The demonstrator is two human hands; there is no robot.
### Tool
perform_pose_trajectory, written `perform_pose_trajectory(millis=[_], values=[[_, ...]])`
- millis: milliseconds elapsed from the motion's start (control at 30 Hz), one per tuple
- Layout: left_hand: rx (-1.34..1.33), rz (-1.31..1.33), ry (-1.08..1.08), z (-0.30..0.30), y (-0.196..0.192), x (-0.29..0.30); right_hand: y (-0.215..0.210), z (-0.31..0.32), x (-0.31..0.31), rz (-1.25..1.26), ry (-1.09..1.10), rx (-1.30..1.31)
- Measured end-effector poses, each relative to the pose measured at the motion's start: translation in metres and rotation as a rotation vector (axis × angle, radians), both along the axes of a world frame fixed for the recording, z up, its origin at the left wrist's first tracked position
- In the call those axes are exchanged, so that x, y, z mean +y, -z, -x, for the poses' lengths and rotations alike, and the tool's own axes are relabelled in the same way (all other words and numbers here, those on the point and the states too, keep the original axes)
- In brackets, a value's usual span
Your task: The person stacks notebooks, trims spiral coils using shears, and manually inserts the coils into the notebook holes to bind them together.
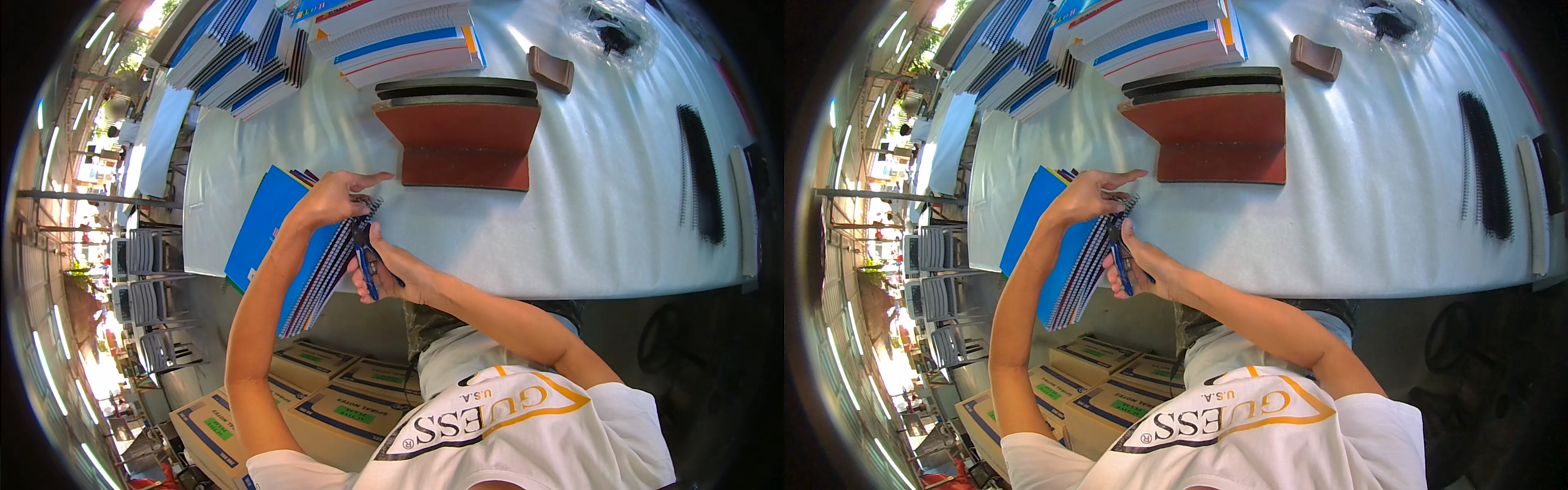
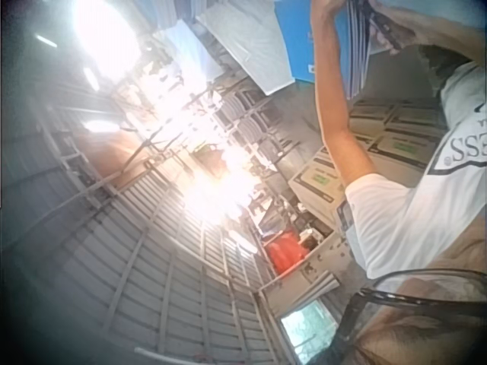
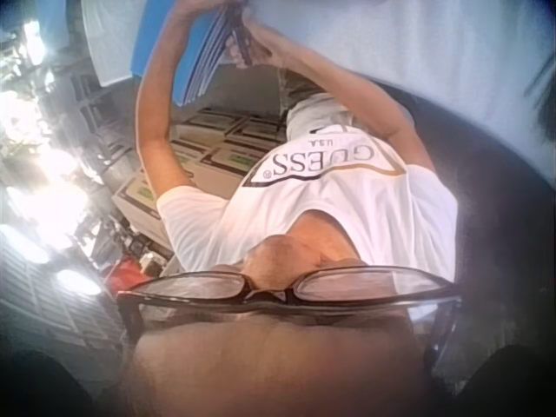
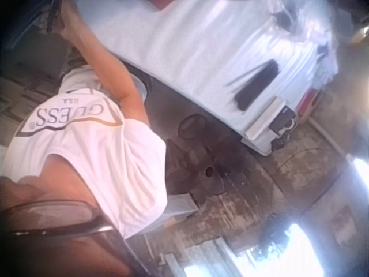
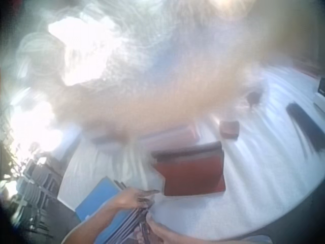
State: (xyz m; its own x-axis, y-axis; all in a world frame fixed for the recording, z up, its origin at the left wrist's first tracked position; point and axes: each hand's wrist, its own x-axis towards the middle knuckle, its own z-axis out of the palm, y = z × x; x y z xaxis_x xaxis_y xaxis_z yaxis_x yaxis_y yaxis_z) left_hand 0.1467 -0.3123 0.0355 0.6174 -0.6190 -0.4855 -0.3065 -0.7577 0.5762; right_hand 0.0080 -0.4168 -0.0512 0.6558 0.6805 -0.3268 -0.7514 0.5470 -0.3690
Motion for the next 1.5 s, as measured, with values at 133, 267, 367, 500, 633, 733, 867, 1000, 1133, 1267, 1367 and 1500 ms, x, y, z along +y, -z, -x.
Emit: perform_pose_trajectory(millis=[133,267,367,500,633,733,867,1000,1133,1267,1367,1500], values=[[-0.005,-0.016,0.016,-0.003,0.003,0.001,0.002,-0.002,-0.003,-0.018,-0.020,-0.017],[-0.012,-0.021,0.009,-0.004,0.008,0.006,-0.001,0.000,-0.003,0.004,-0.045,-0.001],[-0.030,0.019,0.027,-0.004,0.006,0.004,0.000,-0.004,0.000,-0.041,-0.009,0.041],[-0.043,0.022,0.056,-0.002,0.010,0.002,0.011,-0.006,0.005,-0.084,-0.011,0.067],[-0.074,-0.022,0.022,0.000,0.013,0.003,0.007,0.001,0.001,0.030,-0.010,0.027],[-0.033,0.056,-0.024,0.002,0.010,0.001,-0.003,0.001,-0.002,0.050,0.021,0.064],[-0.026,0.031,-0.014,0.001,0.011,0.003,0.005,-0.001,-0.003,0.007,-0.006,0.081],[-0.042,0.050,0.008,0.005,0.010,0.003,0.006,-0.003,0.001,-0.024,0.018,0.130],[-0.083,-0.019,0.041,0.012,0.003,-0.008,0.028,-0.008,0.004,-0.107,-0.017,0.133],[-0.118,-0.027,0.076,0.016,0.007,-0.007,0.005,0.000,-0.002,0.048,-0.004,0.147],[-0.107,-0.076,0.081,0.015,0.005,-0.009,-0.008,0.006,-0.006,0.101,0.037,0.166],[-0.181,0.000,0.094,0.013,0.015,0.000,-0.005,0.001,-0.007,0.048,0.018,0.192]])
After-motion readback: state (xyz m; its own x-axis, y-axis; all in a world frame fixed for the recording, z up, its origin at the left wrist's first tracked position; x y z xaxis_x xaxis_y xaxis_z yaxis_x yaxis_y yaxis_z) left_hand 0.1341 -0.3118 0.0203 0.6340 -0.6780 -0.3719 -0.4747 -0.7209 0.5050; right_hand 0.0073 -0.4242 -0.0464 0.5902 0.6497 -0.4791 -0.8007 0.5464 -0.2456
